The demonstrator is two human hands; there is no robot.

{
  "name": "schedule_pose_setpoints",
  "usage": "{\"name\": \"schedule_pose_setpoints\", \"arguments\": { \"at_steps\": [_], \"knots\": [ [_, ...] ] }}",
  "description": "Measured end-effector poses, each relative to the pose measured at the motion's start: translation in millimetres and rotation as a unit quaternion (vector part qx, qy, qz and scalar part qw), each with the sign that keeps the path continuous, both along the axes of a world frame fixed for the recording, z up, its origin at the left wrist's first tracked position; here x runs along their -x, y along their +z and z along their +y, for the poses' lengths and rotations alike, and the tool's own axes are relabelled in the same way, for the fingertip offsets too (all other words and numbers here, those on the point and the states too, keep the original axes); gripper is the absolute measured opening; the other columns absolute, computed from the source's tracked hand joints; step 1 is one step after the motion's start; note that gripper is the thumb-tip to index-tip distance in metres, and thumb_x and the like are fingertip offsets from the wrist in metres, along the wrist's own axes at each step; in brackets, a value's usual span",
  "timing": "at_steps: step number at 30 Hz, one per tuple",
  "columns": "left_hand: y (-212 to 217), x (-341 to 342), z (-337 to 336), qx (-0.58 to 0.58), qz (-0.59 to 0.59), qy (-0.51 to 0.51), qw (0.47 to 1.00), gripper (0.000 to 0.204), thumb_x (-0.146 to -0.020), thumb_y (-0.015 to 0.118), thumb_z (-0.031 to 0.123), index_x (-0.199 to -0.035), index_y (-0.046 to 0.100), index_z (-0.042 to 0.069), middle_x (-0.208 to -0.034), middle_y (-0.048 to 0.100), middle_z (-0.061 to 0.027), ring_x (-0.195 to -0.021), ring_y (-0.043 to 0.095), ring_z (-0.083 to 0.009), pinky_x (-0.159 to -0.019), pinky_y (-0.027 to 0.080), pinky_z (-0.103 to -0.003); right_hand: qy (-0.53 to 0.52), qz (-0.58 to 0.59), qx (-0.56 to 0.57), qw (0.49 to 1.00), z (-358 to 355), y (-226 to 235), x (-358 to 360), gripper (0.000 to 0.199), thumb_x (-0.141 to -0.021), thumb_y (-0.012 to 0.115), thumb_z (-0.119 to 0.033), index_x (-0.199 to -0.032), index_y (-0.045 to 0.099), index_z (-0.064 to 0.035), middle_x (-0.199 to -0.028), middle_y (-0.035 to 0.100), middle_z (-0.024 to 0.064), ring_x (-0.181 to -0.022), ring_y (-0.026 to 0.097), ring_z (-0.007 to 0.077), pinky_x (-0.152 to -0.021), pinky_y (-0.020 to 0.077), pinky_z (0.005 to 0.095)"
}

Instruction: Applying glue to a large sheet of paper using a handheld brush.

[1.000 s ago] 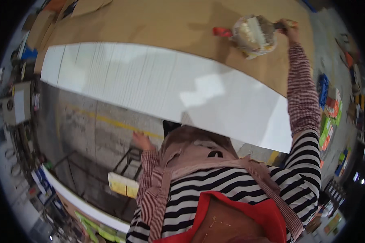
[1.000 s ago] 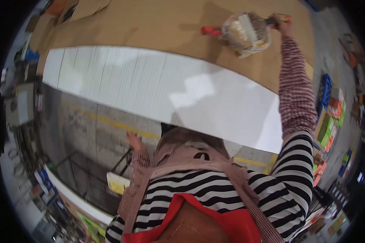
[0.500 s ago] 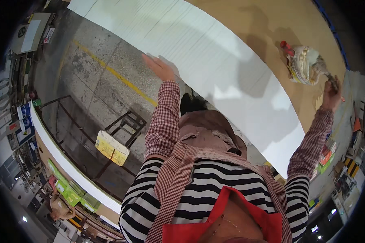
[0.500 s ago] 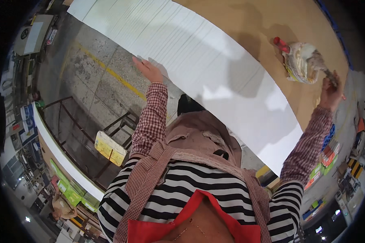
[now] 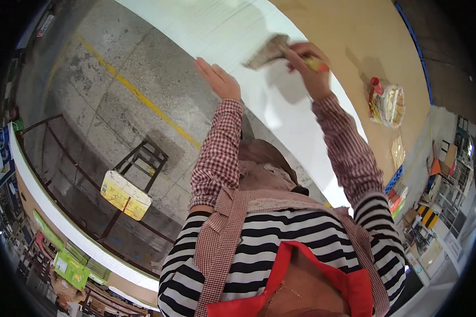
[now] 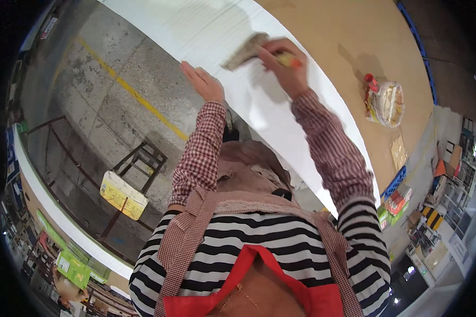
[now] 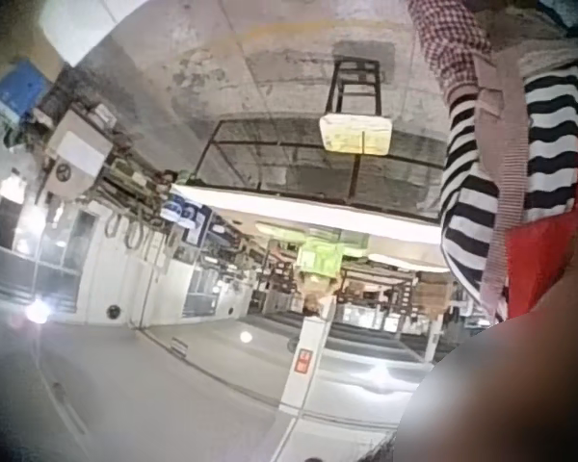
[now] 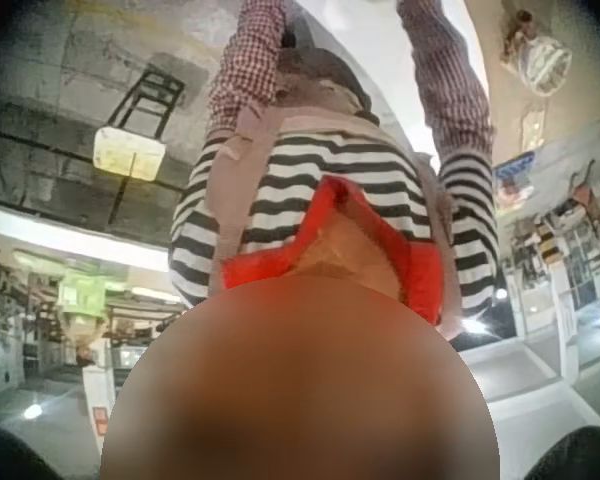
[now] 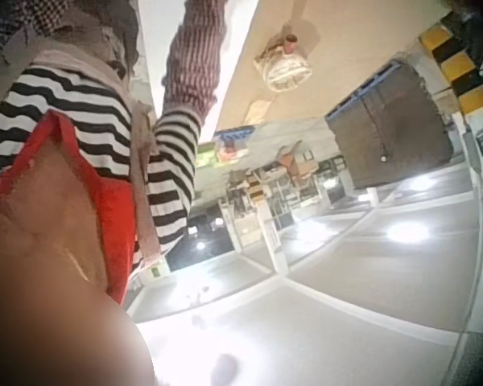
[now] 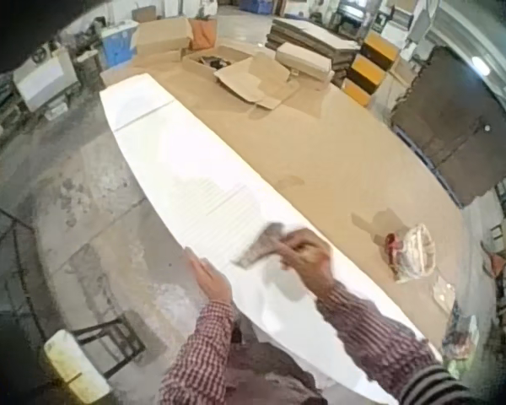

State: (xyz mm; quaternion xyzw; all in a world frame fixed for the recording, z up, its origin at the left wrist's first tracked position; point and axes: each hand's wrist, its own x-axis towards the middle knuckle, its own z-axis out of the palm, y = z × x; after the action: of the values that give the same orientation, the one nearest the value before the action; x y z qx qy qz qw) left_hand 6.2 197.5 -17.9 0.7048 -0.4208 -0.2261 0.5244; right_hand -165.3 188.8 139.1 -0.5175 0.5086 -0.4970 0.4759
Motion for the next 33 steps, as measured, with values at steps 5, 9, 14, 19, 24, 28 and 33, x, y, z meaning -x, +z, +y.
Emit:
{"name": "schedule_pose_setpoints", "arguments": {
  "at_steps": [5, 9, 14, 19, 24, 28, 33],
  "knots": [
    [-5, -2, -2, 0.012, 0.007, 0.002, 1.0, 0.055, -0.103, 0.024, 0.028, -0.146, 0.017, -0.007, -0.153, 0.013, -0.0263, -0.142, 0.015, -0.038, -0.117, 0.015, -0.042, 0.022, 0.064, 0.038, 0.997, -17, -40, -4, 0.013, -0.083, 0.071, -0.009, -0.086, 0.063, 0.0007, -0.085, 0.063, 0.0052, -0.067, 0.059, 0.0076, -0.055, 0.0505, 0.0212],
    [0, 5, 0, 0.004, 0.009, -0.007, 1.0, 0.054, -0.103, 0.024, 0.026, -0.146, 0.017, -0.006, -0.153, 0.013, -0.026, -0.142, 0.016, -0.039, -0.116, 0.019, -0.042, -0.045, 0.204, -0.04, 0.977, 57, -38, 71, 0.015, -0.083, 0.072, -0.01, -0.077, 0.061, -0.0014, -0.068, 0.059, 0.0009, -0.058, 0.054, 0.0063, -0.051, 0.0466, 0.0213],
    [-5, 0, 0, -0.002, -0.012, 0.012, 1.0, 0.054, -0.103, 0.023, 0.027, -0.147, 0.016, -0.005, -0.154, 0.012, -0.0248, -0.142, 0.017, -0.0383, -0.116, 0.021, -0.042, -0.11, 0.233, -0.116, 0.959, 209, -20, 169, 0.013, -0.086, 0.067, -0.003, -0.076, 0.059, 0.0001, -0.071, 0.056, 0.0007, -0.057, 0.055, 0.006, -0.05, 0.0456, 0.02],
    [-5, -2, 1, -0.003, -0.013, 0.015, 1.0, 0.055, -0.103, 0.023, 0.027, -0.147, 0.015, -0.004, -0.154, 0.01, -0.0248, -0.142, 0.015, -0.0379, -0.116, 0.019, -0.041, -0.138, 0.212, -0.211, 0.944, 239, 12, 204, 0.012, -0.087, 0.064, -0.005, -0.077, 0.057, -0.0024, -0.071, 0.058, 0.0021, -0.054, 0.056, 0.0088, -0.048, 0.0472, 0.0213],
    [8, -11, -1, 0.017, 0.032, 0.073, 0.997, 0.056, -0.103, 0.025, 0.028, -0.148, 0.014, -0.002, -0.154, 0.008, -0.0257, -0.143, 0.01, -0.0393, -0.117, 0.015, -0.044, -0.06, 0.158, -0.046, 0.984, 90, 19, 120, 0.012, -0.085, 0.068, -0.011, -0.085, 0.064, 0.0002, -0.078, 0.062, 0.0052, -0.064, 0.059, 0.0128, -0.058, 0.0471, 0.0249],
    [12, -40, -37, 0.041, -0.018, 0.099, 0.994, 0.055, -0.102, 0.026, 0.028, -0.149, 0.016, -0.001, -0.154, 0.008, -0.0258, -0.143, 0.01, -0.0409, -0.116, 0.015, -0.047, -0.008, 0.084, 0.01, 0.996, -33, -13, 21, 0.012, -0.085, 0.069, -0.011, -0.087, 0.065, 0.0001, -0.077, 0.064, 0.0051, -0.065, 0.061, 0.0124, -0.06, 0.0504, 0.0258],
    [-9, -68, -65, -0.026, -0.127, -0.012, 0.992, 0.054, -0.102, 0.029, 0.026, -0.147, 0.02, -0.002, -0.153, 0.014, -0.0255, -0.14, 0.017, -0.0417, -0.115, 0.02, -0.047, 0.048, 0.146, 0.013, 0.988, -64, -32, -25, 0.018, -0.082, 0.07, -0.016, -0.077, 0.063, 0.0001, -0.075, 0.065, 0.0086, -0.059, 0.062, 0.0149, -0.052, 0.0517, 0.0292]
  ]
}}
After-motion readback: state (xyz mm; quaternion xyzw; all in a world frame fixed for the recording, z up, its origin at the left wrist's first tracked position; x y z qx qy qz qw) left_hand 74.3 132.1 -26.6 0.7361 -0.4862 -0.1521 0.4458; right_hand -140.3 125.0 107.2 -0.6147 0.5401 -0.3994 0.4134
